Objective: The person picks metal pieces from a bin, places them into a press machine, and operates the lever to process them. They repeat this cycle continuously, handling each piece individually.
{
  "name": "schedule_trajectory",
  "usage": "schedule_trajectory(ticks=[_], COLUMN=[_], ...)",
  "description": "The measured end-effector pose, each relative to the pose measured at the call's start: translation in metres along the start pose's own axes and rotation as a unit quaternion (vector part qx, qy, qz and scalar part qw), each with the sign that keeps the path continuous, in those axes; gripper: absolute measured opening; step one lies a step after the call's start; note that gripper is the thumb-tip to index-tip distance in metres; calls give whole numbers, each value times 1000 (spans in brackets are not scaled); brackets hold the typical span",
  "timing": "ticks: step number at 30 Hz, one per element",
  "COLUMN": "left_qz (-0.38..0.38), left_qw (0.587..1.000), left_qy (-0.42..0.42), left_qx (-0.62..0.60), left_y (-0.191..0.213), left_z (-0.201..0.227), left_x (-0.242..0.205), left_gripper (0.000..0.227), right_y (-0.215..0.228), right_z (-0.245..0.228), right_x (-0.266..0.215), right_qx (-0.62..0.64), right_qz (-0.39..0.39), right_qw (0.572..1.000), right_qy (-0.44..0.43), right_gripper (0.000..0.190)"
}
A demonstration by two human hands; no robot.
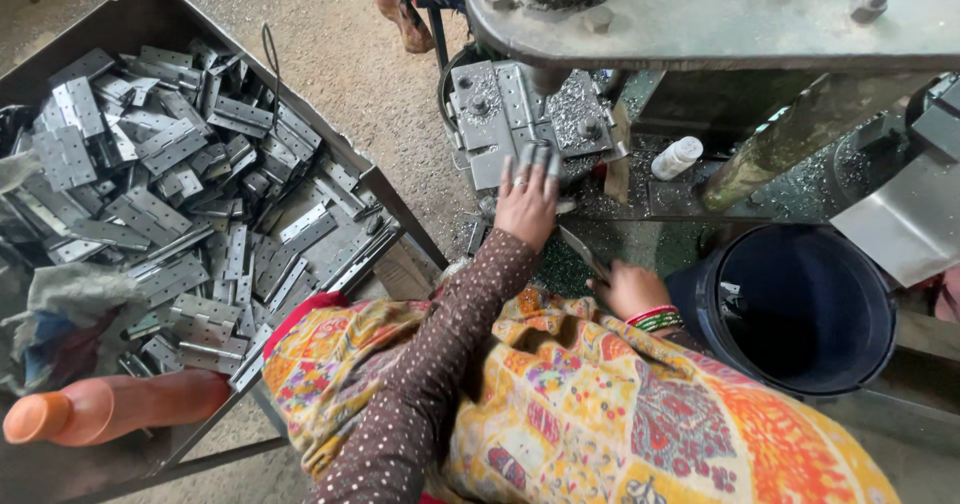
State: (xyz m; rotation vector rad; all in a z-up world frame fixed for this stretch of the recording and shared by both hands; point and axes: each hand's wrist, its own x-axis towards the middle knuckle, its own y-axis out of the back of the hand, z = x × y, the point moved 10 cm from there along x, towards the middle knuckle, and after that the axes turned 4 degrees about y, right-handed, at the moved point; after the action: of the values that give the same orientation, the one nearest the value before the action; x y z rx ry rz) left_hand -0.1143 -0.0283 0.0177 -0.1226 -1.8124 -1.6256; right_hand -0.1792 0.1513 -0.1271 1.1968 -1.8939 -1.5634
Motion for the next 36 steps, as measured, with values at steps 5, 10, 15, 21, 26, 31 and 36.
schedule_trajectory(ticks=[5,10,15,21,26,31,36], left_qz=[-161,-213,-145,-188,-151,-167,-172], left_qw=[982,971,986,979,985,983,979], left_qy=[91,94,83,80,77,77,108], left_qx=[19,47,21,23,22,21,-11], left_y=[-34,-51,-35,-36,-21,-33,-50], left_z=[-28,-37,-35,-35,-33,-40,-49], left_x=[-6,17,15,10,12,30,43], left_gripper=[48,40,44,39,39,43,35], right_y=[-5,1,-10,-48,-58,-36,-44], right_z=[0,-1,0,4,15,26,20], right_x=[3,1,-8,-23,-5,12,9], right_qx=[-17,-28,-5,36,75,20,86], right_qz=[9,8,3,9,-31,-57,-54], right_qw=[1000,999,998,995,993,996,994], right_qy=[-1,-26,-69,-92,-84,-68,-43], right_gripper=[46,41,41,39,42,47,47])
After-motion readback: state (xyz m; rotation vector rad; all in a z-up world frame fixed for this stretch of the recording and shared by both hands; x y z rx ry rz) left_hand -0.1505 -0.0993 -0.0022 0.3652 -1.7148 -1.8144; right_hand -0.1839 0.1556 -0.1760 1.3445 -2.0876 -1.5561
